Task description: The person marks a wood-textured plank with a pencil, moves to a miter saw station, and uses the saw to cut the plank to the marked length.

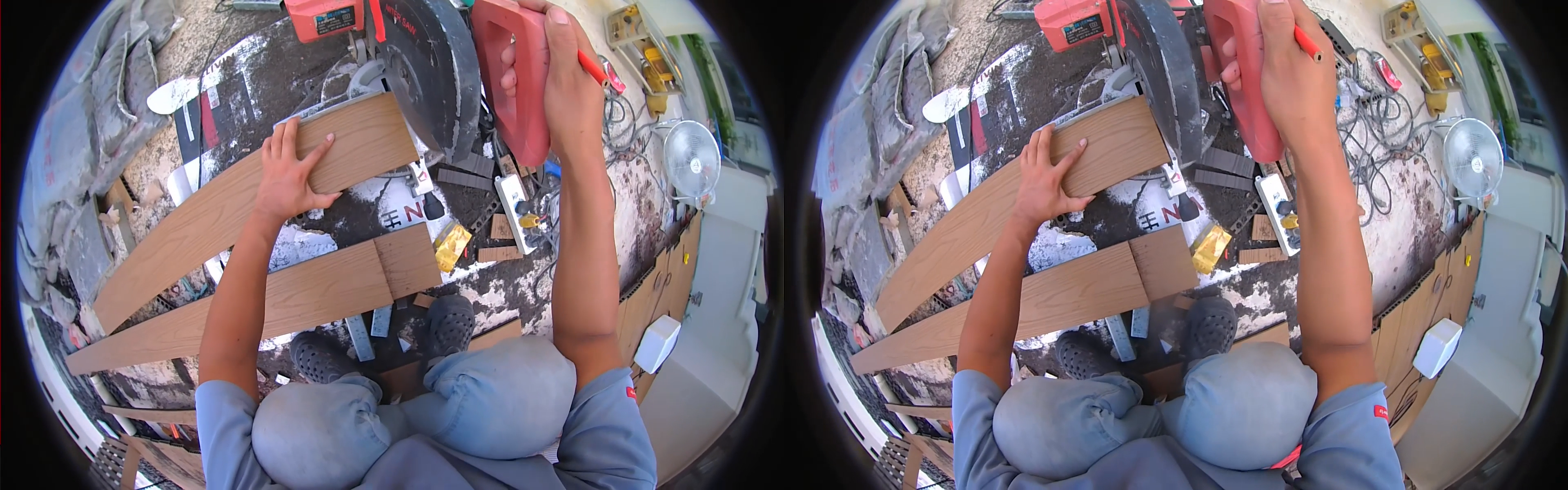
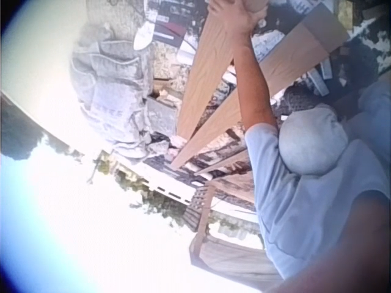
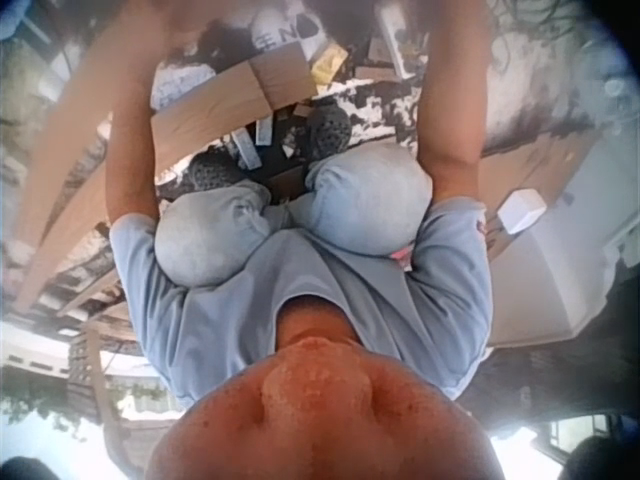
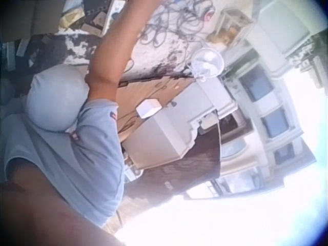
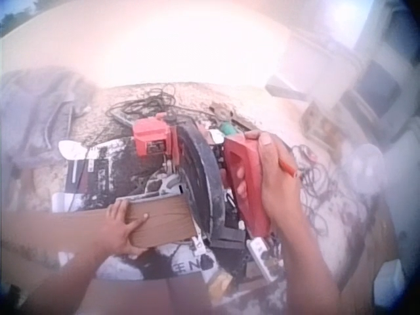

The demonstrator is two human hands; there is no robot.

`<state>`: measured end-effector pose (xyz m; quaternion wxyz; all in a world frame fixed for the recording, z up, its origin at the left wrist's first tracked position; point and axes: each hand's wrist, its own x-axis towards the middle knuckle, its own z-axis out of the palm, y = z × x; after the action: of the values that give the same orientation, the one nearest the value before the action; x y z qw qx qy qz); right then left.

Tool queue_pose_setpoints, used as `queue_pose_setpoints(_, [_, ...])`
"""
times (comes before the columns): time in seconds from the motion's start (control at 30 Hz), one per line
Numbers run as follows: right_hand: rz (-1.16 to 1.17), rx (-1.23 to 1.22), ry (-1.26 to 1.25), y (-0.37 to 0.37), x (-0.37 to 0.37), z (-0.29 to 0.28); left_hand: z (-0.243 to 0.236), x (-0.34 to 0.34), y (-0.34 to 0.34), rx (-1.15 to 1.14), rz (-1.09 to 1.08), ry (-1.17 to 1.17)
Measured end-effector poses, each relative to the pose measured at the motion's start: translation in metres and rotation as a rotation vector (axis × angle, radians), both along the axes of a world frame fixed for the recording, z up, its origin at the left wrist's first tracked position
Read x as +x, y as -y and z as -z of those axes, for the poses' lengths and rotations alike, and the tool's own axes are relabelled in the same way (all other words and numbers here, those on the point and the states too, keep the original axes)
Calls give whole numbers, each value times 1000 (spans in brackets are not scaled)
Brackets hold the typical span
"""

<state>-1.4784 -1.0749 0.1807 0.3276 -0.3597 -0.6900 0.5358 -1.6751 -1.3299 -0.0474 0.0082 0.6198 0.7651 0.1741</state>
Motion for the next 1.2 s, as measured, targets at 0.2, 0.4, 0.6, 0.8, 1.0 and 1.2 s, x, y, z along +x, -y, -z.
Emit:
queue_pose_setpoints(0.2, [-28, -27, -92, 3, 11, 15, 1, -2, -1, 23, 5, -24])
queue_pose_setpoints(0.4, [1, 198, 36, 16, 15, 27, 5, -2, -1, 31, -2, -39])
queue_pose_setpoints(0.6, [27, 182, -54, 18, 24, 42, 4, -5, 0, 1, -2, -51])
queue_pose_setpoints(0.8, [43, 166, -62, 22, 29, 51, 4, -4, 0, -5, -2, -55])
queue_pose_setpoints(1.0, [65, 158, -78, 28, 41, 68, 4, -4, -2, -6, 5, -43])
queue_pose_setpoints(1.2, [89, 134, -80, 40, 45, 78, 6, -4, 0, 2, 4, -35])
